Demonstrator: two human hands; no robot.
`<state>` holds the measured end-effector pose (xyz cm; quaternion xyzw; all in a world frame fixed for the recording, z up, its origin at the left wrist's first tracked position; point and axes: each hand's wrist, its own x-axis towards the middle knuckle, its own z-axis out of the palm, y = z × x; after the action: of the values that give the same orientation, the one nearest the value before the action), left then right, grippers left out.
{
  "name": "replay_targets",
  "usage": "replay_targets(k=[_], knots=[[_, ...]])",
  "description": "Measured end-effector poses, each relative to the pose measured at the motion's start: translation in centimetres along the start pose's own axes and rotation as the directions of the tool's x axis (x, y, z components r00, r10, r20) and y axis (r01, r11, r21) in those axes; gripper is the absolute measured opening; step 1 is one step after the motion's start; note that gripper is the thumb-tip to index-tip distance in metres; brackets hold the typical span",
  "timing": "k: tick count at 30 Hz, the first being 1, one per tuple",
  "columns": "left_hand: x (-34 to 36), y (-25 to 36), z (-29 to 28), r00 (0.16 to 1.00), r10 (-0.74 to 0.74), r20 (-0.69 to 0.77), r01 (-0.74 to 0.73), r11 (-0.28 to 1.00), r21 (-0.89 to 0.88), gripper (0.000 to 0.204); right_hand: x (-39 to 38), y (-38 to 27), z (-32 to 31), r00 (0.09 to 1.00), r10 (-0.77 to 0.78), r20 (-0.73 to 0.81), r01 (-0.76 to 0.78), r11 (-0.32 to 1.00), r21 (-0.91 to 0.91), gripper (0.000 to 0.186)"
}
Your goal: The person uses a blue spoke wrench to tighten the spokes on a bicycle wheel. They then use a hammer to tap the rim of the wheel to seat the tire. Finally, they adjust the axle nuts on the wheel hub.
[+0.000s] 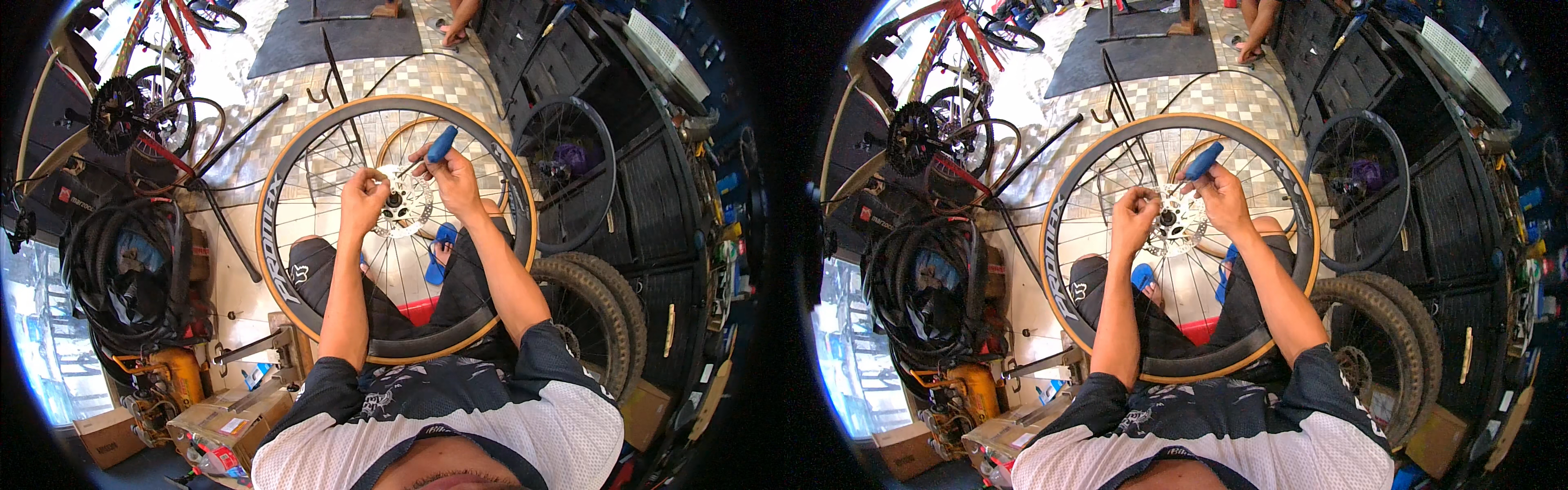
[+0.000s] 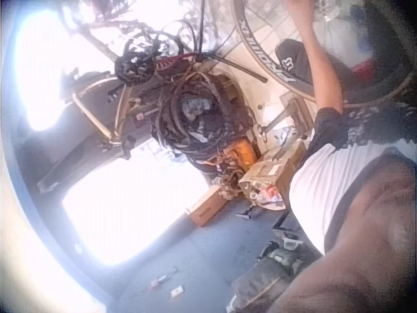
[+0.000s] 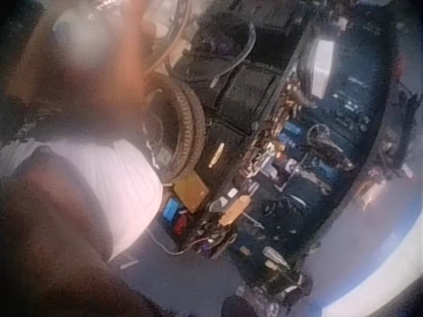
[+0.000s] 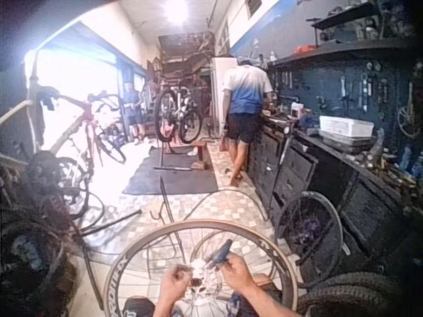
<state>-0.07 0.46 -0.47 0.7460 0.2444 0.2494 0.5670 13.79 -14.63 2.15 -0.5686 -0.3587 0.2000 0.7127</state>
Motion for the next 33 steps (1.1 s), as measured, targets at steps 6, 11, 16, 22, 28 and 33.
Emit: replay_targets(k=[6,11,16,22,28,33], knots=[[0.7,-0.9,-0.8,0.959,-0.266,0.095,0.242,0.600,-0.762,0.019,0.1,-0.2,1.1,0.999,0.045,0.017,-0.041,0.982,-0.183,0.016],[0.6,-0.1,-0.6,0.962,-0.258,0.093,0.253,0.705,-0.662,0.022,-0.1,1.0,1.1,0.997,0.074,0.017,-0.067,0.967,-0.245,0.017],[0.2,0.2,0.4,0.999,-0.035,0.013,0.037,0.982,-0.187,0.022,-0.1,1.8,1.0,0.998,0.059,0.016,-0.051,0.940,-0.339,0.018],[-0.1,1.0,1.3,0.994,0.034,0.102,-0.054,0.978,0.199,0.027,0.1,1.1,1.1,0.996,-0.082,0.041,0.092,0.879,-0.468,0.022],[0.1,-0.2,2.4,0.994,0.082,0.067,-0.094,0.975,0.203,0.020,0.7,0.2,1.1,0.982,-0.136,0.128,0.183,0.836,-0.517,0.029],[0.1,-0.4,2.5,0.999,0.042,0.012,-0.043,0.988,0.147,0.023,0.7,0.4,1.8,0.997,0.072,0.024,-0.059,0.934,-0.351,0.030]])
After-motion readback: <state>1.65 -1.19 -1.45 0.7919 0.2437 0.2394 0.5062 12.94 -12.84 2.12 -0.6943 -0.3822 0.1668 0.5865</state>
